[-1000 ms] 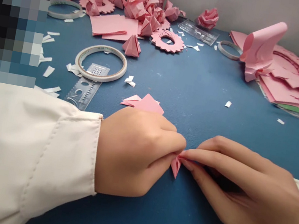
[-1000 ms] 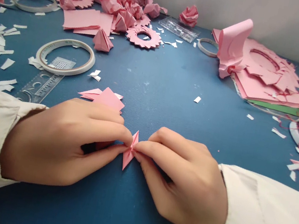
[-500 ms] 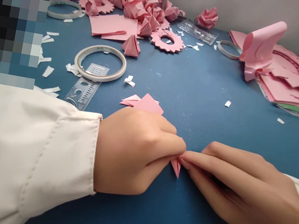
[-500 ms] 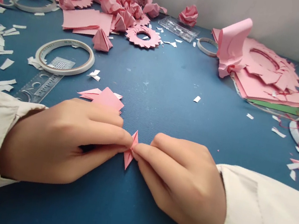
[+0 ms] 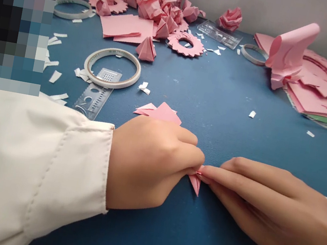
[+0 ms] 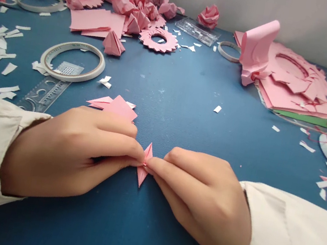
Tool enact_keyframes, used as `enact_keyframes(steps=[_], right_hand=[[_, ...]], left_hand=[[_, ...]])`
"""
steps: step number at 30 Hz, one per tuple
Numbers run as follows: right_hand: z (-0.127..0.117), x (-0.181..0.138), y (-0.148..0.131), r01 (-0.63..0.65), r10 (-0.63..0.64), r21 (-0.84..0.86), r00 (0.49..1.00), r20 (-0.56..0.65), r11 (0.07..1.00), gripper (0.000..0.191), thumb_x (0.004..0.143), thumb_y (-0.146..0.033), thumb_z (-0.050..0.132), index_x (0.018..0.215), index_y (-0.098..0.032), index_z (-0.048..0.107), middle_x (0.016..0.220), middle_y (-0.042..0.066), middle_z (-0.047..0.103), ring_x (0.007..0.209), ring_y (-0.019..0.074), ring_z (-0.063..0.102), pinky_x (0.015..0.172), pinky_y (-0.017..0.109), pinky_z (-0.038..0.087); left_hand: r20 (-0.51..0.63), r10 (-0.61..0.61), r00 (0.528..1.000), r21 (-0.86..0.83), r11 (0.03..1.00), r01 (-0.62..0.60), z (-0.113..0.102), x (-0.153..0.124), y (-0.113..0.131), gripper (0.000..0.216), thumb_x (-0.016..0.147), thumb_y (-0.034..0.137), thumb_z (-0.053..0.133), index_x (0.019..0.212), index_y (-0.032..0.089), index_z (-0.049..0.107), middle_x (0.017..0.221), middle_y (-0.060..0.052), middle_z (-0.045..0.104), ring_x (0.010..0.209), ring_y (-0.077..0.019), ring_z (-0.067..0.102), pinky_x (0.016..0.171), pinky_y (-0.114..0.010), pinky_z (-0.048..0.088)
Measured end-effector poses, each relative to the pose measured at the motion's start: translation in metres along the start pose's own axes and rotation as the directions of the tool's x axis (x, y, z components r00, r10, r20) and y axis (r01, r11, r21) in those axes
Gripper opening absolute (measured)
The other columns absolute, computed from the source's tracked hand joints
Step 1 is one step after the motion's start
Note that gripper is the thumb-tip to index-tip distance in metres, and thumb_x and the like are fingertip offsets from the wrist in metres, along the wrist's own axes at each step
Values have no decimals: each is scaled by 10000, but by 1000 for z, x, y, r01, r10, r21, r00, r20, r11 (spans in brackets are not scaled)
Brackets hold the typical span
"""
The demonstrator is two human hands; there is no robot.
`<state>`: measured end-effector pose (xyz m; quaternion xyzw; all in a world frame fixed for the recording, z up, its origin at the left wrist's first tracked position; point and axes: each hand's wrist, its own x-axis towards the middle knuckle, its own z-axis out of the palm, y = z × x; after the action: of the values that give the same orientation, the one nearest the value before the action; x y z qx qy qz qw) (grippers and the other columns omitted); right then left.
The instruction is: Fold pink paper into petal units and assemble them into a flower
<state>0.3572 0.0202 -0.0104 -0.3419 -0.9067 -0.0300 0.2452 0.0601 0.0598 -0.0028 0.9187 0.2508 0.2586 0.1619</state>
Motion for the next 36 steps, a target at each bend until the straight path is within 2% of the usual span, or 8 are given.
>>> enact_keyframes(steps=[2,8,12,14,20,26,30,36], right_hand=[[0,-2,0,-1,1,4,1000,-7,1000,280,1237,-164,823,1420,-376,814,939,-67,876,657,179,842,654,300,694],[4,1,-5,4,-4,-13,1000,-12,1000,251,1310,-173,678,1420,-378,773,961,-40,891,676,186,849,663,311,720],[3,5,-5,26,-25,39,1000,-17,999,249,1318,-141,655,1417,-347,755,1038,-17,924,724,173,876,741,257,758],[1,5,-2,38,-38,41,999,0,998,254,1301,-151,686,1438,-349,765,1061,-9,933,753,191,896,745,276,774],[1,5,4,80,-80,20,997,18,997,229,1333,-170,644,1465,-320,756,1065,6,925,792,178,899,754,252,769],[1,7,0,60,-60,-20,998,4,998,202,1350,-194,625,1410,-338,754,1035,8,914,763,190,884,727,294,751],[2,8,-1,61,-60,18,998,-11,998,228,1373,-167,555,1402,-324,718,1032,-2,921,761,160,889,738,256,736],[1,8,-2,46,-45,13,999,-26,999,218,1370,-181,571,1387,-324,734,1000,-3,914,739,171,882,689,294,725]], left_hand=[[2,-11,1000,0,1000,11,0,-1,0,392,1231,42,595,1003,199,873,895,13,814,784,-170,731,727,-342,552],[-4,-36,999,-45,998,36,-2,1,3,337,1208,57,590,1010,215,812,855,29,823,740,-164,735,704,-329,548],[5,19,1000,-38,999,-19,-7,3,8,350,1167,73,595,918,232,782,741,23,767,613,-177,648,570,-395,437],[29,58,998,-19,998,-57,-8,3,10,377,1162,74,594,886,237,793,719,2,765,590,-203,625,546,-447,385],[18,187,982,29,982,-187,-5,-1,9,400,1177,59,563,981,159,897,738,-31,776,601,-237,636,542,-479,427],[62,214,975,-12,977,-214,-4,0,4,380,1171,41,573,1062,74,935,699,-22,730,566,-242,562,517,-511,365],[77,246,966,11,969,-247,-6,-1,2,396,1181,43,547,1110,53,937,698,-16,717,566,-239,578,513,-498,367],[80,274,958,34,960,-277,-6,-1,2,404,1205,50,533,1122,42,928,711,-9,706,572,-229,575,519,-494,372]])
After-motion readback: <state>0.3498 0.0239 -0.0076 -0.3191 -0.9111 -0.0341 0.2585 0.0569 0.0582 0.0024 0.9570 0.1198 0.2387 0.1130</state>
